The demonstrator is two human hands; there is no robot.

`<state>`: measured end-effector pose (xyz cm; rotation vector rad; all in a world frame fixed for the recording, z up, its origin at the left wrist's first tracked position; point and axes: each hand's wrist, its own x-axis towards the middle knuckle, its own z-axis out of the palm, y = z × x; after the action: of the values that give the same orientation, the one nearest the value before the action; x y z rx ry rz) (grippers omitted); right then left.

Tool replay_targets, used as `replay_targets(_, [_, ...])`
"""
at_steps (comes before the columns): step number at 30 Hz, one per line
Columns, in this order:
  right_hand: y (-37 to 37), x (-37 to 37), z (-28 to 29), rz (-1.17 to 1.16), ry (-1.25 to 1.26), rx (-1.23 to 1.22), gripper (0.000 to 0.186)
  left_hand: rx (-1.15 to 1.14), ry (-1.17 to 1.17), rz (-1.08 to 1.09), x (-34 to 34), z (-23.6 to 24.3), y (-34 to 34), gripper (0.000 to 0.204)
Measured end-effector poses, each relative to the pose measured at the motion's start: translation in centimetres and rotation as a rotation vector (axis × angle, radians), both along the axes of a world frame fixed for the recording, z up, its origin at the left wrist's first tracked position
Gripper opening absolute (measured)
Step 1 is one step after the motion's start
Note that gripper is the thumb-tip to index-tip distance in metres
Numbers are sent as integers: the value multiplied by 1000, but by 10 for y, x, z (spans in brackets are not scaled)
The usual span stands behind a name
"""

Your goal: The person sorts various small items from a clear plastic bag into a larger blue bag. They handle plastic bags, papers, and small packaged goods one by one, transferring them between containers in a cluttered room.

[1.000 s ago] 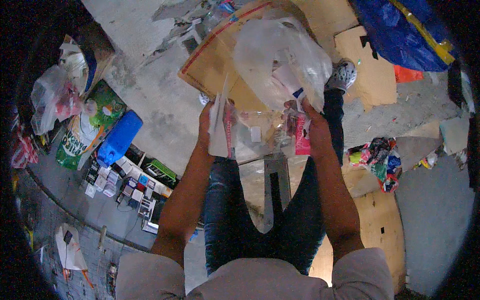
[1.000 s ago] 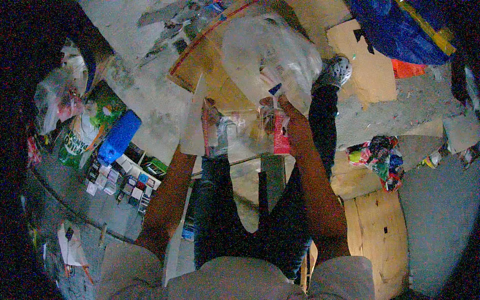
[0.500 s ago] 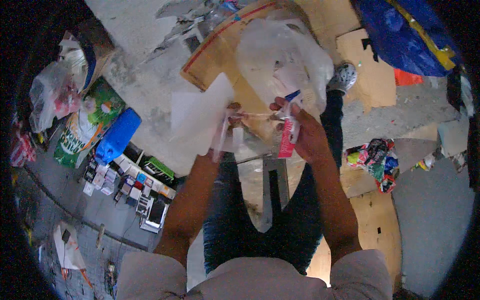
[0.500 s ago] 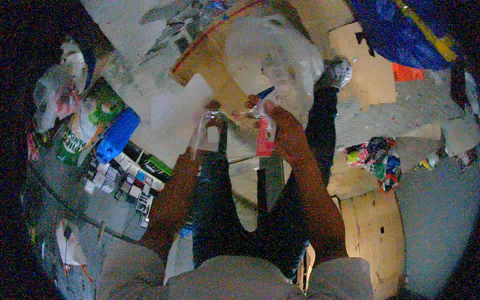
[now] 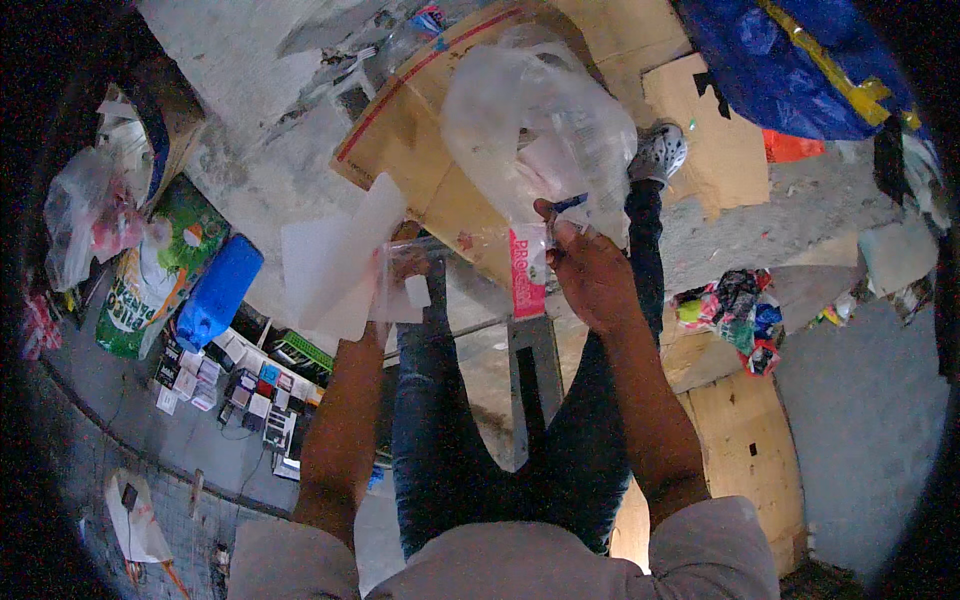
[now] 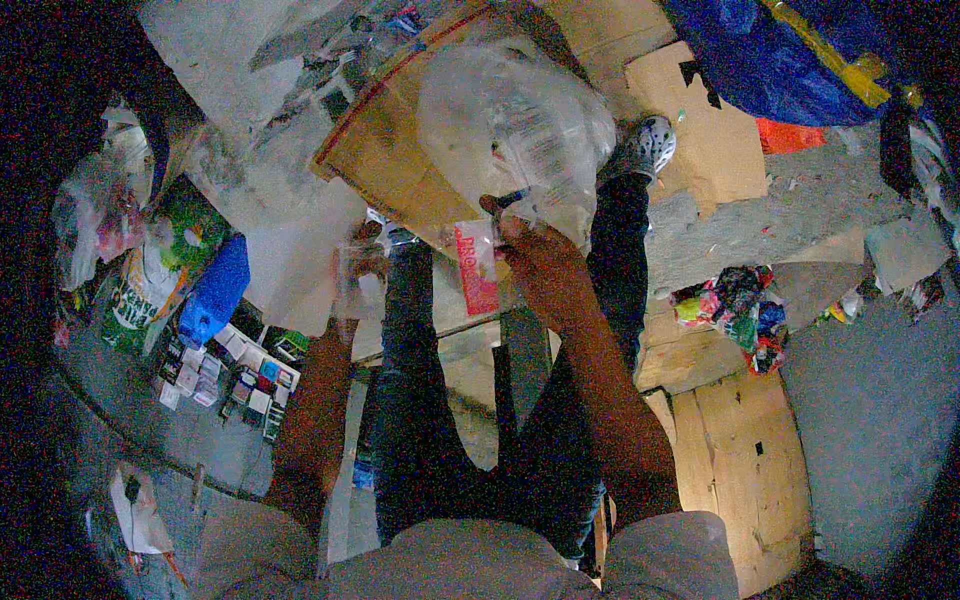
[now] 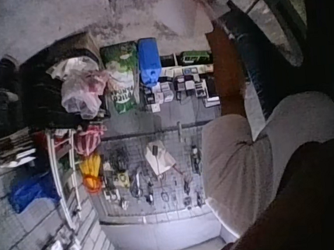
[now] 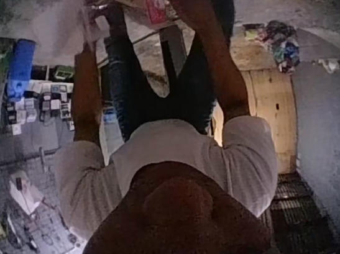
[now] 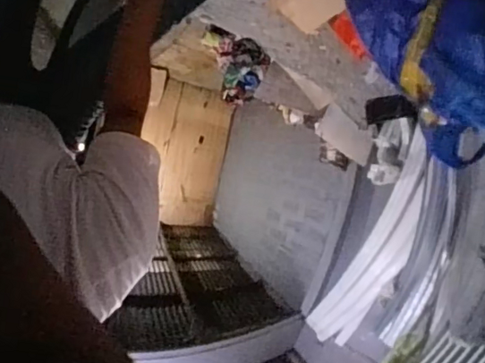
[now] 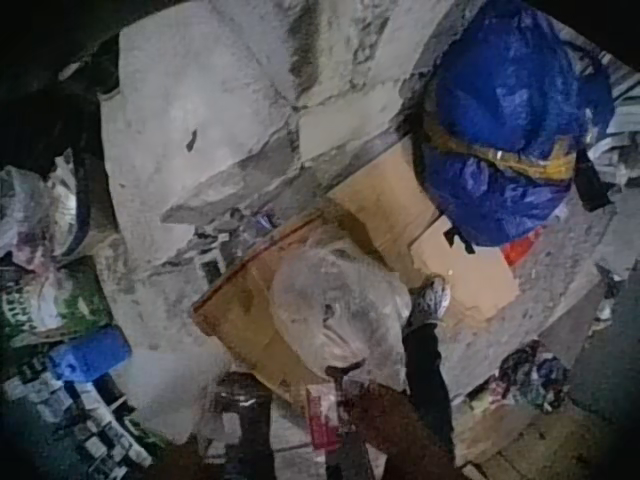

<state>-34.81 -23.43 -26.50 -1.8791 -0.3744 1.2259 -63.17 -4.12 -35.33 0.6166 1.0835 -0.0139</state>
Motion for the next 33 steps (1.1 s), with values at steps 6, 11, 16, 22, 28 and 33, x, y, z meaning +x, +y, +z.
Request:
replay_targets(6, [1, 12, 2, -99, 234, 30, 25, -214, -314, 309, 8, 12, -2, 63])
replay_targets(11, [39, 18, 40, -945, 1243, 534, 19, -172, -148, 337, -23, 4, -7, 69])
replay_targets(16, [30, 21, 39, -981, 1460, 730, 28, -73, -144, 288, 20, 31, -11, 65])
replay_targets(22, [31, 30, 20, -803, 1041, 416, 48, 161, 47, 18, -23, 12, -11, 73])
replay_targets(28, [58, 22, -85, -226, 141, -255, 54, 35, -55, 228, 3, 27, -11, 72])
replay_targets(33, [100, 5, -209, -267, -426, -245, 42, -104, -369, 310, -21, 7, -9, 69])
